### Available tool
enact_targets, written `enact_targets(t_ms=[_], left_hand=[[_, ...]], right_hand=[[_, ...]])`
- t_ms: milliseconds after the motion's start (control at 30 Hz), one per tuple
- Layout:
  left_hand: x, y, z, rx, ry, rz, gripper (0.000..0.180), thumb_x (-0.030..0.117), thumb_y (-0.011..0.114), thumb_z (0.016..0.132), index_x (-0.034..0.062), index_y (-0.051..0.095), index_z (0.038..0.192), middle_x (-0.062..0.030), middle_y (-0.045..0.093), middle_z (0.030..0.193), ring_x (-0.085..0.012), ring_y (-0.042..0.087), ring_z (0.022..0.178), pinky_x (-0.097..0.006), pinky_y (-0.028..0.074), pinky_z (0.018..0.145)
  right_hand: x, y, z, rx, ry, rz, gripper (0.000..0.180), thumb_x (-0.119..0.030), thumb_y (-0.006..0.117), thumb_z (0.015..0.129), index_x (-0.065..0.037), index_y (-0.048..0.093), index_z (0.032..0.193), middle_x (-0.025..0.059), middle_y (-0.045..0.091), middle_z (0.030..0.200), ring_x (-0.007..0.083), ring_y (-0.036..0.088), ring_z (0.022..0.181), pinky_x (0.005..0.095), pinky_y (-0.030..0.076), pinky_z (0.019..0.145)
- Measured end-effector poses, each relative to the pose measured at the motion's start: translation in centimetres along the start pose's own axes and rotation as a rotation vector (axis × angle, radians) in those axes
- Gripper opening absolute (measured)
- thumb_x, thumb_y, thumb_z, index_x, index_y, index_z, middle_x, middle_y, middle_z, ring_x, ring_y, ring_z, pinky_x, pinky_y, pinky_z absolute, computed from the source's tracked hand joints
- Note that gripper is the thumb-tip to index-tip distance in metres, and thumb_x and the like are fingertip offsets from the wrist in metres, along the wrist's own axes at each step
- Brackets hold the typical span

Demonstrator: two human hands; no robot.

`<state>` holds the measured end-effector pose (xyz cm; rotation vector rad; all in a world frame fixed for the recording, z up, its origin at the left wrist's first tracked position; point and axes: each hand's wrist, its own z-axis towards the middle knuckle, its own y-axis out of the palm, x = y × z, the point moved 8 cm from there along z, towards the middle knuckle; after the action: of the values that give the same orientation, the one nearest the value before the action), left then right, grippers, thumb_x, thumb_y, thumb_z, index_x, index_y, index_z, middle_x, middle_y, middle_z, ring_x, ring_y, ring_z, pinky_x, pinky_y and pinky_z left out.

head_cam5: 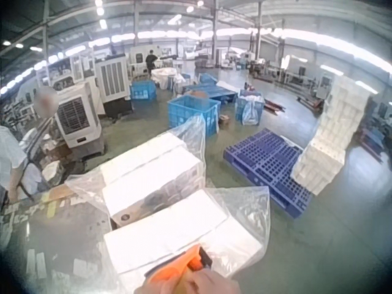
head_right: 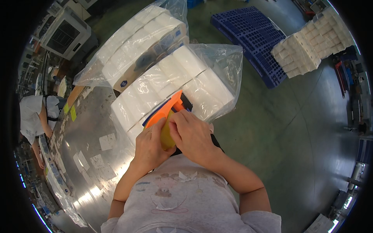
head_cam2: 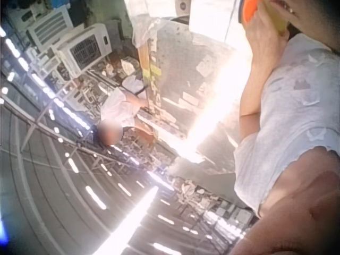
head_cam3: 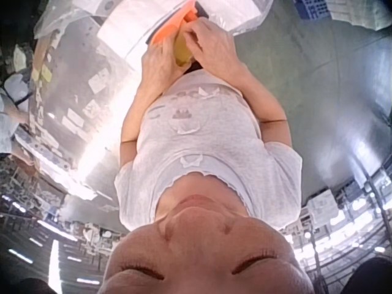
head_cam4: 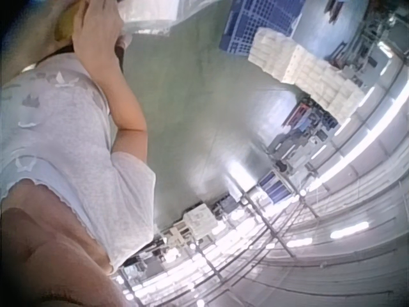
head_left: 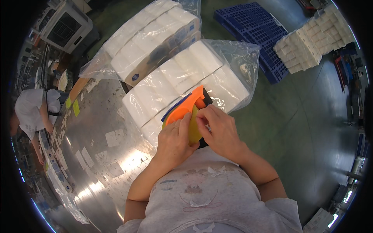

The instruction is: The person places a stack of white cylindrical objects into a large clear plastic bag on a metal table and applies strips of yellow adhesive tape using a blue tape dispenser to seal the bag.

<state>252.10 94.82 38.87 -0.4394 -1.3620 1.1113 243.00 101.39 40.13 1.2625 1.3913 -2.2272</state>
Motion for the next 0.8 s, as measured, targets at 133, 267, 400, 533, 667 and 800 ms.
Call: enact_targets(t_ms=[133, 267, 400, 533, 667, 800], left_hand=[[0.4, -0.1, 0.1, -0.01, 0.037, 0.035, 0.082, 0.011, 0.08, 0.048, -0.0067, 0.045, 0.12, -0.0155, 0.061, 0.083, -0.0288, 0.061, 0.072, -0.036, 0.048, 0.065], [0.8, -0.2, 0.2, -0.009, 0.052, 0.028, 0.082, 0.01, 0.079, 0.049, -0.0075, 0.045, 0.121, -0.0145, 0.06, 0.084, -0.0286, 0.06, 0.072, -0.036, 0.048, 0.065], [0.8, 0.0, 0.1, -0.024, 0.065, 0.034, 0.082, 0.011, 0.078, 0.05, -0.0081, 0.044, 0.122, -0.0142, 0.058, 0.087, -0.0283, 0.059, 0.073, -0.036, 0.048, 0.066], [0.8, 0.0, 0.1, -0.045, 0.066, 0.035, 0.083, 0.011, 0.078, 0.05, -0.0083, 0.044, 0.123, -0.0145, 0.058, 0.088, -0.0281, 0.059, 0.075, -0.036, 0.048, 0.066], [0.9, 0.1, 0.1, -0.044, 0.075, 0.037, 0.083, 0.011, 0.078, 0.05, -0.0084, 0.044, 0.123, -0.0143, 0.058, 0.088, -0.0279, 0.059, 0.075, -0.036, 0.048, 0.066], [1.0, 0.3, 0.1, -0.023, 0.098, 0.058, 0.083, 0.01, 0.077, 0.049, -0.0085, 0.045, 0.123, -0.0144, 0.058, 0.088, -0.0275, 0.059, 0.075, -0.035, 0.047, 0.066]], right_hand=[[1.0, 0.3, -0.2, 0.003, 0.125, 0.189, 0.01, -0.006, 0.06, 0.081, -0.003, 0.053, 0.085, 0.011, 0.055, 0.075, 0.0251, 0.058, 0.066, 0.0337, 0.047, 0.058], [3.3, 1.4, -1.2, -0.004, 0.32, 0.516, 0.009, -0.004, 0.059, 0.081, 0.0, 0.055, 0.088, 0.0092, 0.059, 0.077, 0.0146, 0.058, 0.065, 0.0267, 0.047, 0.061], [4.4, 2.1, -1.6, -0.029, 0.393, 0.673, 0.009, -0.005, 0.057, 0.085, 0.002, 0.056, 0.091, 0.0065, 0.06, 0.078, 0.009, 0.055, 0.068, 0.0249, 0.046, 0.062], [4.4, 2.0, -1.7, -0.059, 0.436, 0.742, 0.012, -0.008, 0.057, 0.087, 0.002, 0.055, 0.092, 0.0069, 0.06, 0.078, 0.0091, 0.055, 0.068, 0.0245, 0.046, 0.061], [3.2, 0.9, -1.4, -0.048, 0.313, 0.47, 0.013, -0.012, 0.058, 0.088, 0.0, 0.053, 0.091, 0.0095, 0.06, 0.078, 0.0168, 0.059, 0.065, 0.0284, 0.046, 0.059], [1.6, 0.4, -1.3, -0.007, 0.143, 0.12, 0.009, -0.008, 0.056, 0.089, 0.0, 0.052, 0.092, 0.0101, 0.058, 0.076, 0.0162, 0.056, 0.061, 0.0271, 0.046, 0.057]])
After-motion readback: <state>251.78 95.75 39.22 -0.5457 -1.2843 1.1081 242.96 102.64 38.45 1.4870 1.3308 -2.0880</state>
